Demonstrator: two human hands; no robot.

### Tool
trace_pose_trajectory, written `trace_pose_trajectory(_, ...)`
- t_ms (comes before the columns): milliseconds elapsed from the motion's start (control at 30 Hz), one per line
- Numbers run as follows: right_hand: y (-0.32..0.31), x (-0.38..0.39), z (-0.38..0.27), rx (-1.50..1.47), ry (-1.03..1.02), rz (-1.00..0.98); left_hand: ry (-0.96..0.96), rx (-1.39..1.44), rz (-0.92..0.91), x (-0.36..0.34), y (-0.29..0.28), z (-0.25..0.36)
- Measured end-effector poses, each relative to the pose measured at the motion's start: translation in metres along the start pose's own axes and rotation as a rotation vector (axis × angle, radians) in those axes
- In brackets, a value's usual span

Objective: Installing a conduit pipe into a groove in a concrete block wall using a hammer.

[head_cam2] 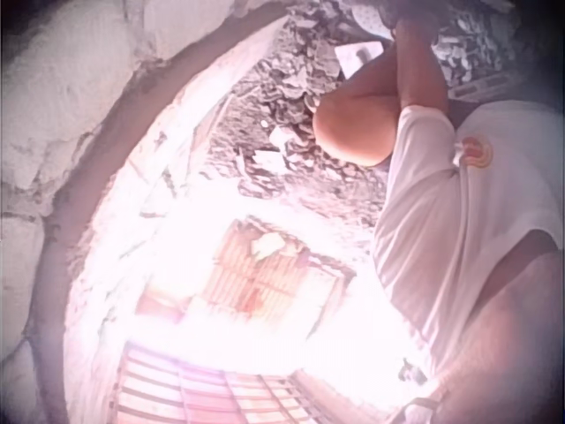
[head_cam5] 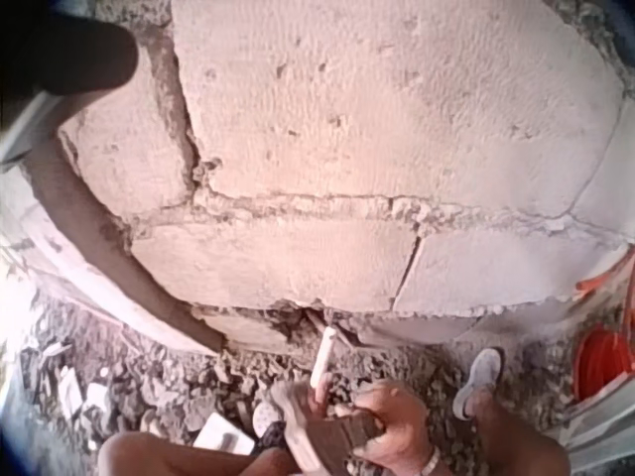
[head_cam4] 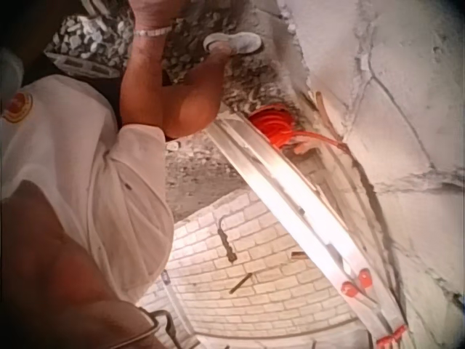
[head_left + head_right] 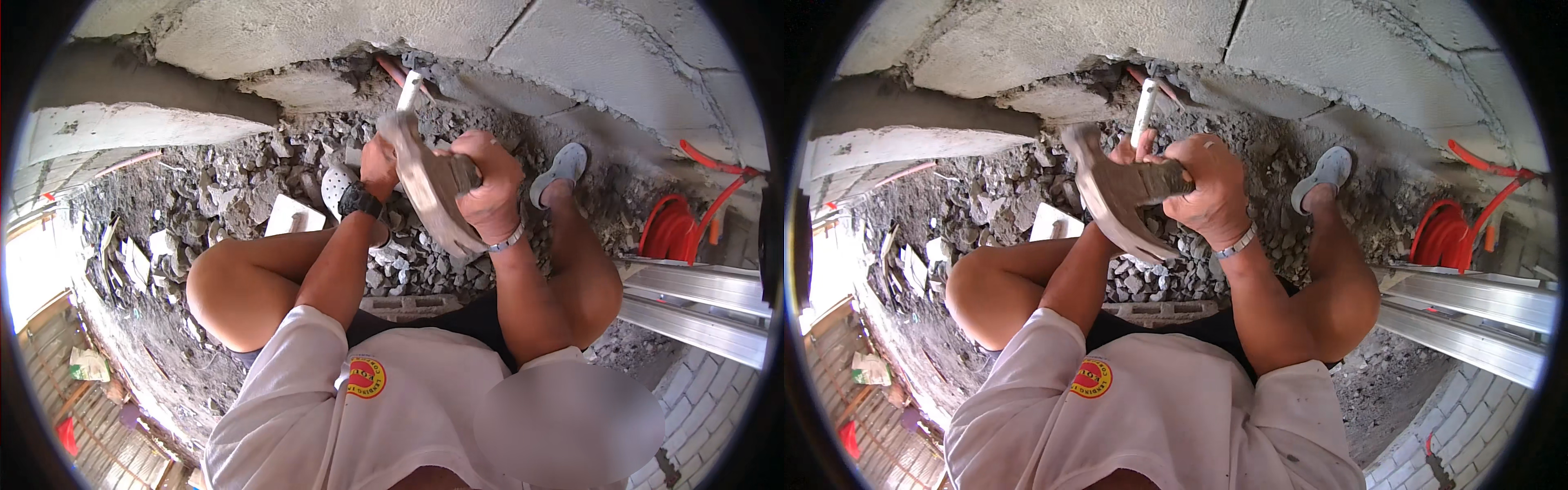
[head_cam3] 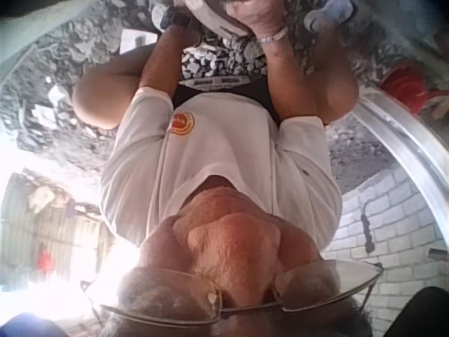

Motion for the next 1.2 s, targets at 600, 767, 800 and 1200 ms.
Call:
trace_pose_trajectory(600, 0.018, 0.012, 0.072, 0.53, 0.462, -0.346, -0.209, -0.173, -0.165, -0.002, 0.025, 0.071)
trace_pose_trajectory(767, 0.01, -0.028, -0.028, 0.243, 0.235, -0.228, 0.243, -0.033, -0.081, -0.017, -0.013, 0.0)
trace_pose_trajectory(800, 0.008, -0.032, -0.039, 0.185, 0.143, -0.178, 0.235, -0.029, -0.085, -0.016, -0.013, -0.007)
trace_pose_trajectory(1200, 0.006, -0.058, -0.001, 0.607, 0.39, -0.605, 0.291, -0.346, -0.251, -0.023, -0.023, 0.072)
Point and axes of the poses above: each hand's wrist, its own x-axis away from the middle knuckle, its own y-axis out of the palm, z = x × y, the point moved 3 cm from there along -x, towards the middle knuckle, and after that the axes turned 6 degrees about x, right-handed, at the moved point
